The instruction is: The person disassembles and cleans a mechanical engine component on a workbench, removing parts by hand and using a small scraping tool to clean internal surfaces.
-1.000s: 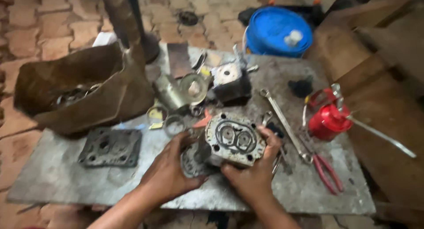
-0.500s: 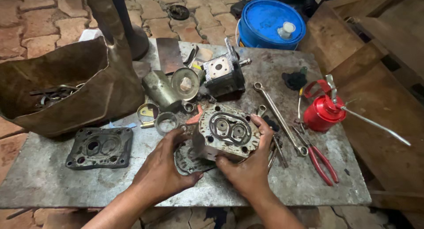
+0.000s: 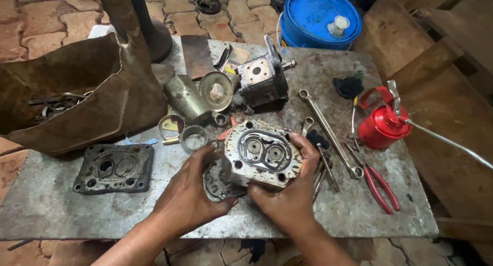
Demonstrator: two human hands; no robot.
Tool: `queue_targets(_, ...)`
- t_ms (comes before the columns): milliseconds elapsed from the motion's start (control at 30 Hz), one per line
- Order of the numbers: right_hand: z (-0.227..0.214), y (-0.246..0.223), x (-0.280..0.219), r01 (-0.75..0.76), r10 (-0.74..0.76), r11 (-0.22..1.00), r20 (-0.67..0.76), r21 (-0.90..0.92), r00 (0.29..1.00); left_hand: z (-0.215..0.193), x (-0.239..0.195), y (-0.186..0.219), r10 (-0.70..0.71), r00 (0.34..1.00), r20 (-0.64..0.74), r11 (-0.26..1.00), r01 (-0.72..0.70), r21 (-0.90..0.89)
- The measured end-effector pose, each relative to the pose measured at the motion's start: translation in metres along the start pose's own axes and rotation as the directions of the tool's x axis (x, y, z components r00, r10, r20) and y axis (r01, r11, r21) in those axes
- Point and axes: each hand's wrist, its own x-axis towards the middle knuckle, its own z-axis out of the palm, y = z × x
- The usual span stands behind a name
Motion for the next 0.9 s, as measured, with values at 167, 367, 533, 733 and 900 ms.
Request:
queue_targets(167, 0.004, -0.002, 0.002, 0.038, -0.039, 0.999, 0.019, 0.017, 0.999, 0.000, 0.001, -0.001, -0.003, 1.000, 0.001, 1.000, 0.003, 0.013)
queue_targets(367, 0.006, -0.016, 0.021, -0.102, 0.119, 0.935, -0.031, 0.341, 0.992, 0.000, 0.002, -0.004, 0.052, 0.999, -0.009, 0.999, -0.052, -0.007)
queue_targets(533, -0.015, -0.039, 0.029, 0.084, -0.026, 0.921, -0.157, 0.380, 0.987, 0.001, 0.000, -0.013, 0.070, 0.998, -0.005, 0.998, -0.070, 0.009)
queue_targets(733, 0.009, -0.004, 0.003, -0.026, 0.024, 0.978, 0.011, 0.208, 1.000, 0.000, 0.003, -0.006, -0.062, 0.998, 0.004, 0.998, 0.062, -0.006)
queue_targets(900, 0.012, 0.005, -0.006, -0.129, 0.131, 0.950, 0.012, 0.285, 0.991, -0.003, -0.010, -0.005, -0.057, 0.998, 0.003, 0.997, 0.058, -0.042)
